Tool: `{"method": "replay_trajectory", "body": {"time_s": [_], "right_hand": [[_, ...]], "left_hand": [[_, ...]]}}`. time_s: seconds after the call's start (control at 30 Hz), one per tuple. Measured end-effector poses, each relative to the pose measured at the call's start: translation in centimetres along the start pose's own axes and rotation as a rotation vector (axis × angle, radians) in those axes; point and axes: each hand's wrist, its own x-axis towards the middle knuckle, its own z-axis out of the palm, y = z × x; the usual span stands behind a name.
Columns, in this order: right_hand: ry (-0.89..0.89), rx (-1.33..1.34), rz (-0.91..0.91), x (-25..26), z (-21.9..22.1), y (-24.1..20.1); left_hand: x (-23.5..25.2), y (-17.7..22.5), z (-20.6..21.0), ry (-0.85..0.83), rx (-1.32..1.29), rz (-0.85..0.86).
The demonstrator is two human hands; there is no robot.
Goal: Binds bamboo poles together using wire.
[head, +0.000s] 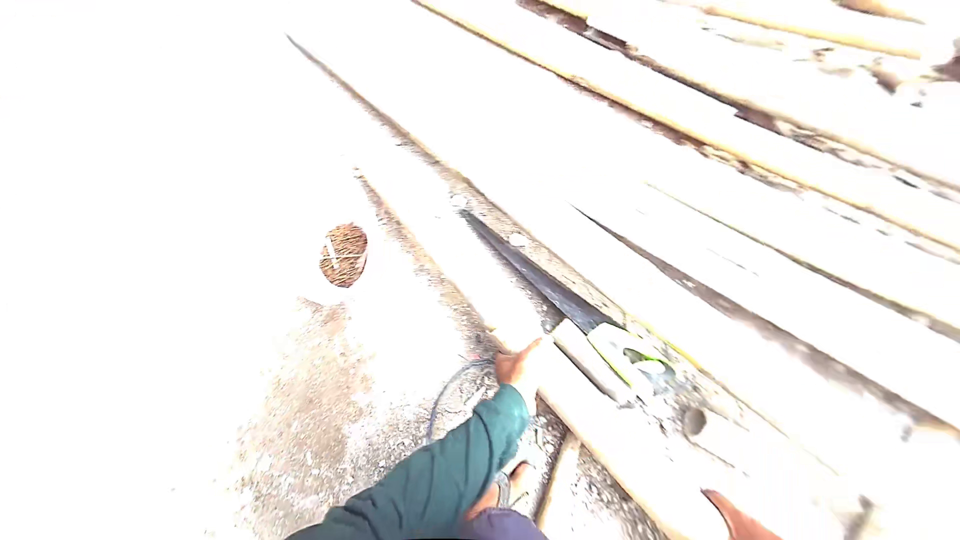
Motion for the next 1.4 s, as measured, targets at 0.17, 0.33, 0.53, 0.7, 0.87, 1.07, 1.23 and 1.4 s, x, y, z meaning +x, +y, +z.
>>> {"method": "replay_trajectory", "body": {"time_s": [0.17,0.33,0.53,0.7,0.87,1.07,1.23,1.4], "right_hand": [[-0.020,0.113,-0.099,2.6,0.6,0.9],[0.008,0.127,-0.117,1.0,0.7,-0.7],[0.086,0.073,-0.187,1.3,1.6,-0.8],[0.074,0.038,-0.211,1.8,1.1,-0.7],[0.064,0.099,-0.191,2.2,1.1,-0.6],[0.015,0.119,-0.172,1.7,0.9,-0.6],[-0.025,0.156,-0.141,1.1,0.2,-0.7],[-0.035,0.140,-0.130,1.5,0.7,-0.9]], "left_hand": [[1.5,-0.8,-0.5,0.006,0.112,0.045],[1.4,-0.7,-0.8,-0.037,0.133,0.105],[1.7,-0.9,-2.3,-0.122,0.213,0.173],[-0.6,1.1,-2.9,-0.229,0.372,0.029],[-4.2,2.9,-2.1,-0.056,0.861,0.386],[-7.2,5.0,6.6,-0.914,1.520,0.841],[-8.2,-3.2,12.8,-1.366,2.417,0.620],[-7.4,-6.0,12.4,-1.240,2.505,0.680]]}}
